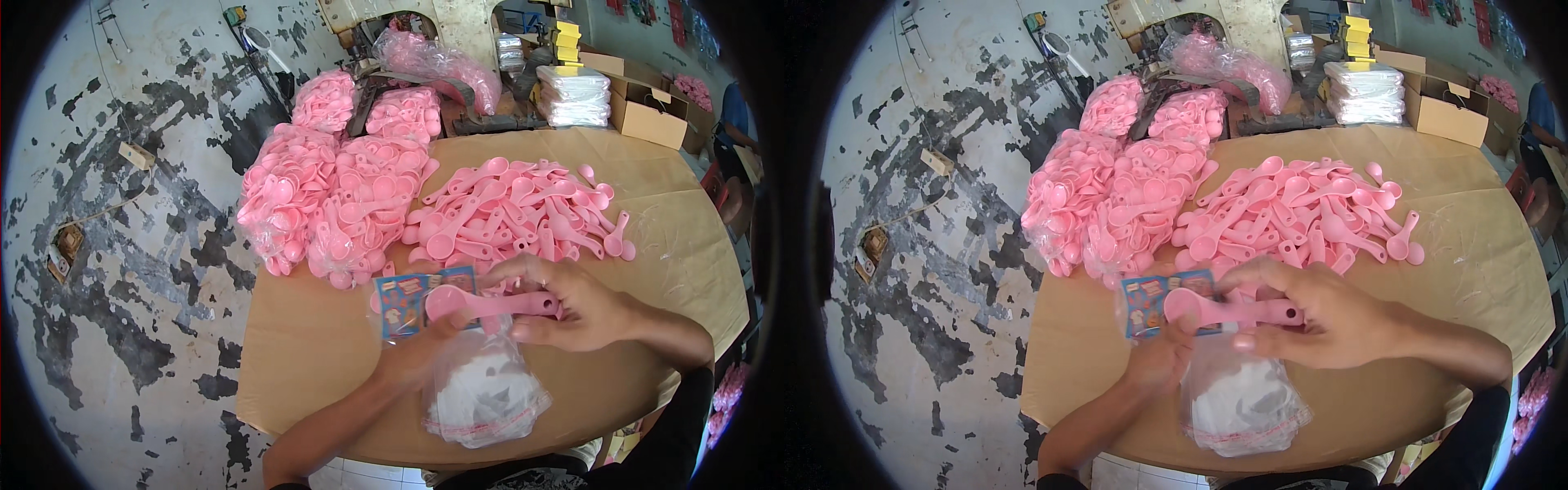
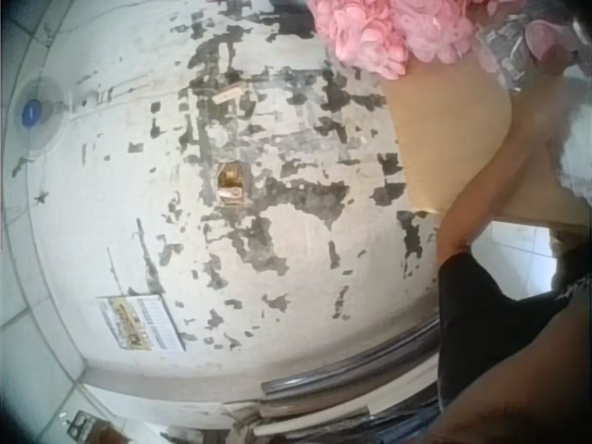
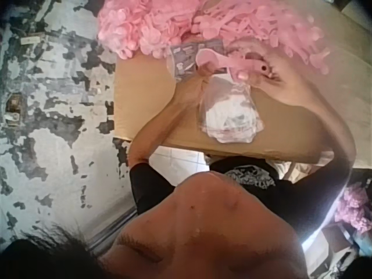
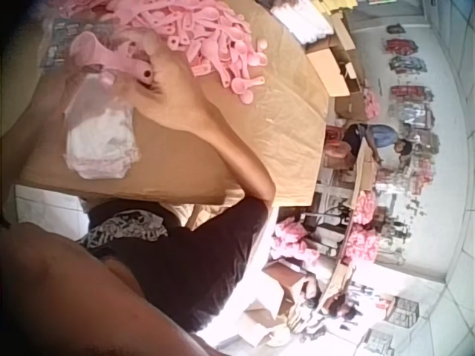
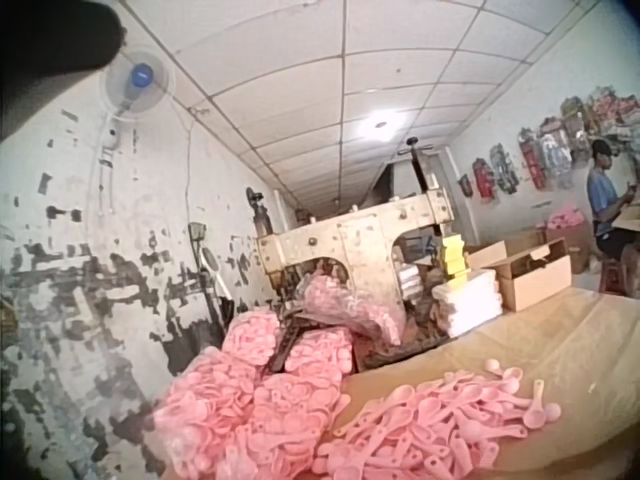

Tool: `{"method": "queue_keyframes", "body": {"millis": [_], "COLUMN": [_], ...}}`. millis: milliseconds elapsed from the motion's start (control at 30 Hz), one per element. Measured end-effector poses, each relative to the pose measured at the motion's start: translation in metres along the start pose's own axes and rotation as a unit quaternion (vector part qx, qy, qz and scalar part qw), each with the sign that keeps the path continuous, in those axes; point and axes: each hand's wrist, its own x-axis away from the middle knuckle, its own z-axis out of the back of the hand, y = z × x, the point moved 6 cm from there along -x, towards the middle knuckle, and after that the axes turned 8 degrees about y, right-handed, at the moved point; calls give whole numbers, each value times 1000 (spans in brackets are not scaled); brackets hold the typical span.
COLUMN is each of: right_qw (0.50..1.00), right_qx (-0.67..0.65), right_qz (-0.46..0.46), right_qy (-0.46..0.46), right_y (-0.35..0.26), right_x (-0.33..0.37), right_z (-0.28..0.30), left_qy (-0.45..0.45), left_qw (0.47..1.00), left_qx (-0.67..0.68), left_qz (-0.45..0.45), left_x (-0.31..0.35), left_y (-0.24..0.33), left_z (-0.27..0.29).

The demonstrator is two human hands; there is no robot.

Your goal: Packaging pink plastic spoons and product labels into clear plastic bags.

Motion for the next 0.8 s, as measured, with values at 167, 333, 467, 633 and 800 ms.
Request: {"method": "queue_keyframes", "body": {"millis": [167, 333, 467, 633, 800], "right_qw": [997, 966, 929, 951, 918], "right_qx": [41, 206, 370, 303, 292], "right_qz": [-42, -99, -20, 66, 149], "right_qy": [58, 119, 8, 1, 224], "right_y": [-25, -73, -92, -76, -75], "right_x": [-3, -19, -26, -22, -22], "right_z": [27, 96, 88, 77, 98], "left_qy": [-119, -138, -161, -190, -191], "left_qw": [993, 973, 933, 747, 927], "left_qx": [7, 51, -147, -525, -318], "left_qz": [-12, -178, -288, -361, -48], "left_x": [-2, -20, -7, 40, 3], "left_y": [-14, 55, 82, 49, 15], "left_z": [2, 0, -27, -131, -140]}}
